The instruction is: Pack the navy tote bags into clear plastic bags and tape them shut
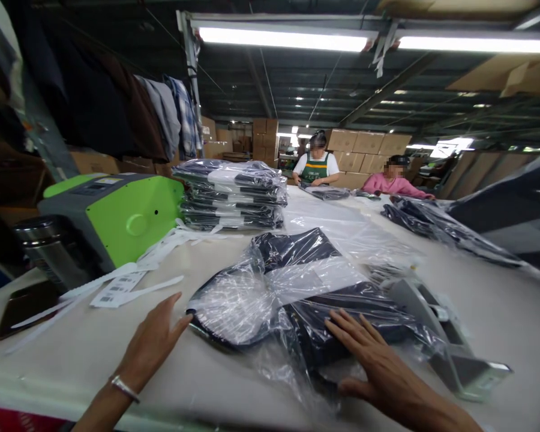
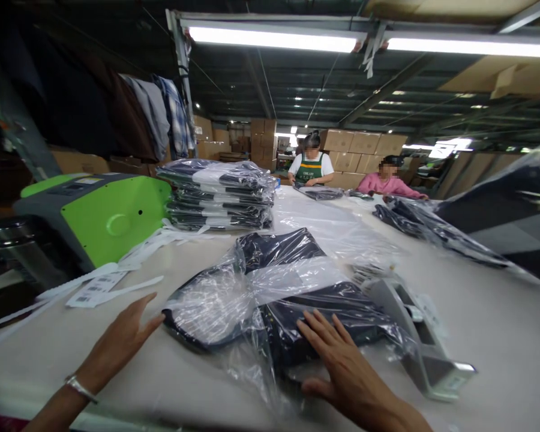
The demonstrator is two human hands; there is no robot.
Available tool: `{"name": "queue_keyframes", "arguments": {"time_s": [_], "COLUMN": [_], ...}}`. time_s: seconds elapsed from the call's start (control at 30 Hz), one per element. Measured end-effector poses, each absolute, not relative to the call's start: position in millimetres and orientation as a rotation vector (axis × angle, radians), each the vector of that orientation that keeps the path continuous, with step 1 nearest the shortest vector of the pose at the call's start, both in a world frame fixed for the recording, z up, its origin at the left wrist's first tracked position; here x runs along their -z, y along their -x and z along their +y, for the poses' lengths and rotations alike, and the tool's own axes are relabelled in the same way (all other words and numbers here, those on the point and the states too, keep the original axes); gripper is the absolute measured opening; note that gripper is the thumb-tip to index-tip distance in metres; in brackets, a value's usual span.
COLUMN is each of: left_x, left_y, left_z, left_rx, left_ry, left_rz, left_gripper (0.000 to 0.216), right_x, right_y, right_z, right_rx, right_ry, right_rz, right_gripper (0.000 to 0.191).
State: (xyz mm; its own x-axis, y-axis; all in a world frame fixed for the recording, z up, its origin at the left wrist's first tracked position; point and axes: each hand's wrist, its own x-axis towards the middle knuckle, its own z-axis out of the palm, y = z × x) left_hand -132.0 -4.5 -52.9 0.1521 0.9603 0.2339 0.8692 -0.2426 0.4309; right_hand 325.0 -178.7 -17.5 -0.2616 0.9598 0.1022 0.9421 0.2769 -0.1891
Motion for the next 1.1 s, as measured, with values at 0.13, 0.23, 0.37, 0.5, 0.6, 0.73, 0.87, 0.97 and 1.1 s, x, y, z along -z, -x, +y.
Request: {"name": "queue_keyframes", "arguments": {"time_s": [0.13, 0.23, 0.37, 0.5, 0.6, 0.73, 0.87, 0.97, 1.1], "left_x": [17.1, 10.1, 30.3, 43.7, 39.9, 39.8, 48.8, 36.2, -35.9], "left_y": [56.1, -9.2, -59.1, -78.0, -89.8, -107.3, -115.0, -112.5, -104.4], "left_z": [-21.6, -66.3, -111.5, -112.0, -101.8, -88.2, -76.5, -68.1, -48.5], "left_rx": [-0.590, -0.400, -0.214, -0.208, -0.256, -0.354, -0.350, -0.471, -0.797], "left_ry": [-2.588, -2.862, -3.125, -3.281, -3.327, -3.288, -3.137, -2.976, -2.711], "left_rz": [1.336, 0.834, 0.436, 0.468, 0.507, 0.513, 0.526, 0.644, 0.810], "left_gripper": [0.056, 0.066, 0.079, 0.070, 0.069, 0.067, 0.060, 0.052, 0.046], "right_x": [41.8, 39.7, 27.8, 35.4, 49.0, 58.2, 59.6, 51.6, 14.3], "right_y": [-331.0, -331.5, -352.0, -387.1, -402.7, -403.8, -400.7, -400.4, -399.7], "right_z": [-193.6, -194.9, -210.4, -226.7, -224.0, -207.9, -196.2, -195.4, -208.3], "right_rx": [-0.299, -0.487, -0.451, -0.019, 0.260, 0.404, 0.434, 0.453, 0.607], "right_ry": [1.865, 1.817, 1.748, 1.891, 1.938, 1.898, 1.900, 1.912, 1.792], "right_rz": [-2.328, -2.317, -2.290, -2.251, -2.241, -2.199, -2.156, -2.097, -1.886], "right_gripper": [0.103, 0.116, 0.103, 0.093, 0.091, 0.076, 0.064, 0.064, 0.073]}}
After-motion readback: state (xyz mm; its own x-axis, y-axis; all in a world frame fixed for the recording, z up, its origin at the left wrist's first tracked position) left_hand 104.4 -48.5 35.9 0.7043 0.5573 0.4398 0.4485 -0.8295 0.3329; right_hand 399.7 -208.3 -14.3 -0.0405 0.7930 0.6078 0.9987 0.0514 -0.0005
